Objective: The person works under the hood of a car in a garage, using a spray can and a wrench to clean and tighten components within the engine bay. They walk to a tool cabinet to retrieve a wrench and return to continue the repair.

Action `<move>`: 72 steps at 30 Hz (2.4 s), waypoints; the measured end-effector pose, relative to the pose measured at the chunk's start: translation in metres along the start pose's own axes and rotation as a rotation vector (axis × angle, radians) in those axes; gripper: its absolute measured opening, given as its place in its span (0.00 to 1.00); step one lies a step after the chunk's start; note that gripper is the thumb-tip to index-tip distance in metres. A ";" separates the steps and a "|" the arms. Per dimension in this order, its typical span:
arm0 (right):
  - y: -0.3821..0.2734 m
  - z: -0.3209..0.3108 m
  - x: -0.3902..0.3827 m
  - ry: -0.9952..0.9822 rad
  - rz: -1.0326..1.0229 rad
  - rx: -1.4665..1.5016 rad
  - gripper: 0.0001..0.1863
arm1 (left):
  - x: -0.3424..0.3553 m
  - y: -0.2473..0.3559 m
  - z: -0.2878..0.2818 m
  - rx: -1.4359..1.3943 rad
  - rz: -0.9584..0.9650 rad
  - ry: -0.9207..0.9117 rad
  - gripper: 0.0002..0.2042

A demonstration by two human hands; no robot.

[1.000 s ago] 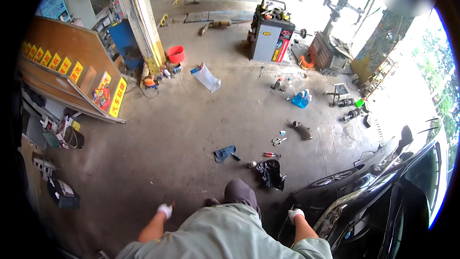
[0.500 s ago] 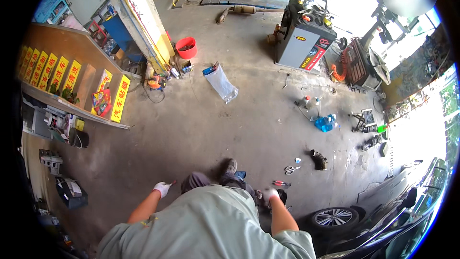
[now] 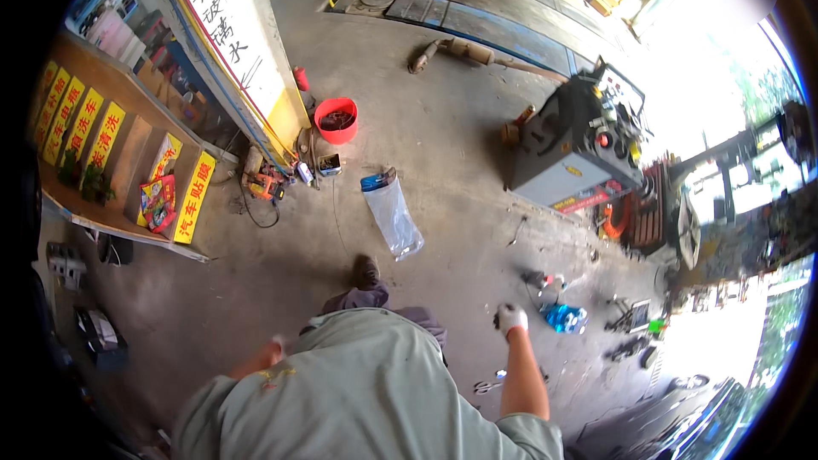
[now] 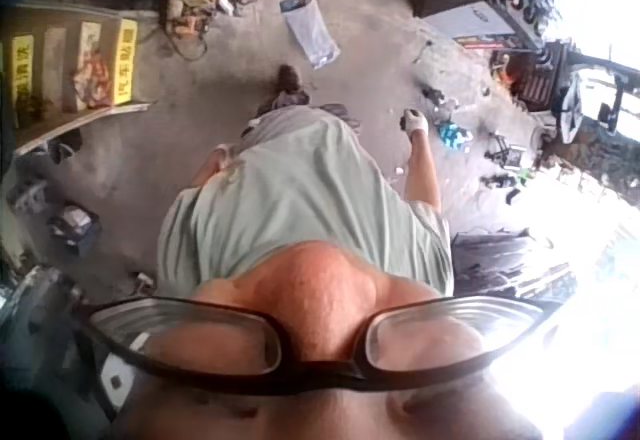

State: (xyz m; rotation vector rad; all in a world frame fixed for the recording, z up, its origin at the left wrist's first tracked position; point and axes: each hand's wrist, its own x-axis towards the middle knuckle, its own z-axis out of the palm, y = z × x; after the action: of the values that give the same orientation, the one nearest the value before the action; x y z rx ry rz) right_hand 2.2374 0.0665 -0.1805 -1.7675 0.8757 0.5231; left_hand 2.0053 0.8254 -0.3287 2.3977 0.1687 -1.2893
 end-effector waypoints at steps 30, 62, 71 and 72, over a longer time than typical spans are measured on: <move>-1.047 0.234 0.864 -0.148 -0.188 0.031 0.08 | 0.505 0.319 -0.730 -0.801 -0.720 0.183 0.22; -1.898 1.362 0.763 -1.793 -0.984 -1.168 0.25 | 0.800 0.066 -1.956 -1.222 0.026 0.931 0.18; -2.013 1.624 0.693 -1.770 -0.020 -0.881 0.25 | 0.812 -0.168 -2.173 -1.629 0.259 1.024 0.18; -2.028 1.645 0.688 -1.796 0.157 -0.770 0.21 | 0.802 -0.188 -2.199 -1.600 0.283 1.000 0.18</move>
State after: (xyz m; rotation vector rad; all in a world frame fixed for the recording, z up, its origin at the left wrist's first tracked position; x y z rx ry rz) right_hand 4.3329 1.7612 -0.0113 -1.0312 -0.5710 2.2076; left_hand 4.0984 1.8282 0.0288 1.2346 0.7359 0.3650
